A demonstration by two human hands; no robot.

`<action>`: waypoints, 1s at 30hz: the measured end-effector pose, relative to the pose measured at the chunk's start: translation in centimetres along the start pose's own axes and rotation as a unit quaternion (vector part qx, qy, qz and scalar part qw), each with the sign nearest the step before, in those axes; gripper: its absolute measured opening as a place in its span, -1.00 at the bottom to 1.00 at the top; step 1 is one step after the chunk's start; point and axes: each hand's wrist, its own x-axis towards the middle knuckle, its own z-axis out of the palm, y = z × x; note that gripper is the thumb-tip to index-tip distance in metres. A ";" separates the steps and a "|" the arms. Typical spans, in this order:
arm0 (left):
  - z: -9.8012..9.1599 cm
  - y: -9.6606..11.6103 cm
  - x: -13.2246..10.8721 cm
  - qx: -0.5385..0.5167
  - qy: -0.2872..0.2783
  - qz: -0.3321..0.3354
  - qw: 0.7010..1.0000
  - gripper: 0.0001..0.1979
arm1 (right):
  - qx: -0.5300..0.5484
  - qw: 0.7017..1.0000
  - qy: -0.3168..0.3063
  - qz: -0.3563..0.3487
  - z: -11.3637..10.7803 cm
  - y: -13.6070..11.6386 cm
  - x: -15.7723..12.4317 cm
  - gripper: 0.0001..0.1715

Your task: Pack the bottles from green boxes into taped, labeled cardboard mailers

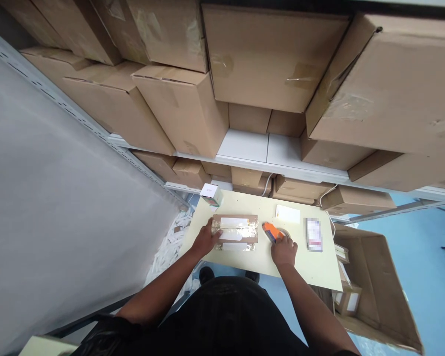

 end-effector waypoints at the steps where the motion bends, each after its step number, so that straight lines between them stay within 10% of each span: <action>1: -0.1 -0.1 -0.4 -0.015 -0.014 0.002 1.000 -0.19 | 0.039 0.999 0.010 -0.004 -0.2 -0.3 -0.3 -0.58; 8: -0.8 0.0 -4.4 -0.111 -0.014 0.051 0.992 -0.21 | 0.457 0.885 -0.094 -0.004 -3.0 -5.5 -2.4 -0.13; 13: -0.8 -0.1 -7.3 -0.233 -0.018 0.080 0.969 -0.12 | 0.461 0.886 -0.032 -0.035 -4.7 -5.9 -4.2 -0.38; 17: 0.4 -0.9 -7.9 -0.311 -0.028 0.069 0.948 -0.27 | 0.474 0.879 -0.046 -0.021 -1.9 -5.3 -6.1 -0.43; 23: 3.1 -3.4 -7.2 -0.297 -0.063 -0.053 0.951 -0.44 | 0.465 0.878 -0.107 0.043 3.6 -5.7 -7.4 -0.39; 30: 1.9 -2.7 -3.6 -0.209 -0.032 -0.107 0.972 -0.32 | 0.469 0.874 -0.104 0.071 2.3 -4.5 -3.9 -0.20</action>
